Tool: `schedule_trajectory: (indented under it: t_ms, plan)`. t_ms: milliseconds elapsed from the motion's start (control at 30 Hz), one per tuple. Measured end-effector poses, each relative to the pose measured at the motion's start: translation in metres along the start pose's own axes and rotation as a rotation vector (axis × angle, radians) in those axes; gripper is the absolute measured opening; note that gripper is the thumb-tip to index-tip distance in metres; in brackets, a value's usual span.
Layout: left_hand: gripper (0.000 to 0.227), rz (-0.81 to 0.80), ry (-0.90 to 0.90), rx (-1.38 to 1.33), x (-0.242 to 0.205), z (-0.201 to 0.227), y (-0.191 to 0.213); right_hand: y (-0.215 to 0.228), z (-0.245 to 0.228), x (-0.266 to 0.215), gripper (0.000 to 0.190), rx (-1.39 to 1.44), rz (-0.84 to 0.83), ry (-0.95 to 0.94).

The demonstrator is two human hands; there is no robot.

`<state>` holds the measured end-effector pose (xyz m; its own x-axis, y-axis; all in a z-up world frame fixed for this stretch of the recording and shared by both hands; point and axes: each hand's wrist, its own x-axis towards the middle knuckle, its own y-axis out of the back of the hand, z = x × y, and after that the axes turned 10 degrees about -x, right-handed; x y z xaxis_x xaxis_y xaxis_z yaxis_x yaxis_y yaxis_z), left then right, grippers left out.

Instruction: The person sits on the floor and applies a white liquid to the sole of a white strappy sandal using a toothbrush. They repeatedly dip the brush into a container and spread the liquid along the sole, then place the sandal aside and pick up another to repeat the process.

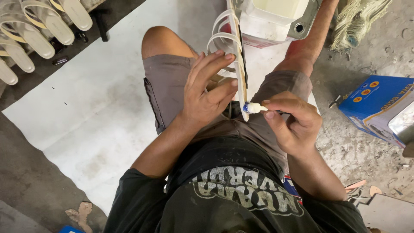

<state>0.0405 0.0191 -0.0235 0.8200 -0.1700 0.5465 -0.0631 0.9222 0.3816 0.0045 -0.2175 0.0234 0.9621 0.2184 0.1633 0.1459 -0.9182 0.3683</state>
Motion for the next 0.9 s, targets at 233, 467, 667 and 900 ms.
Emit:
schedule_trajectory:
  t_ms: [233,467,667,900]
  plan:
    - [0.057,-0.021,0.151,-0.191,0.007,0.015,0.003,-0.003,0.002,-0.001,0.009,0.018,0.013,-0.015]
    - [0.069,-0.186,0.242,-0.423,0.014,0.03,0.014,-0.005,0.0,0.019,0.01,0.026,0.17,-0.02]
    - [0.061,-0.276,0.208,-0.519,0.023,0.038,0.02,-0.006,0.004,0.035,0.011,0.074,0.248,-0.055]
    - [0.062,-0.309,0.311,-0.559,0.03,0.05,0.028,-0.001,0.002,0.032,0.011,0.043,0.22,0.014]
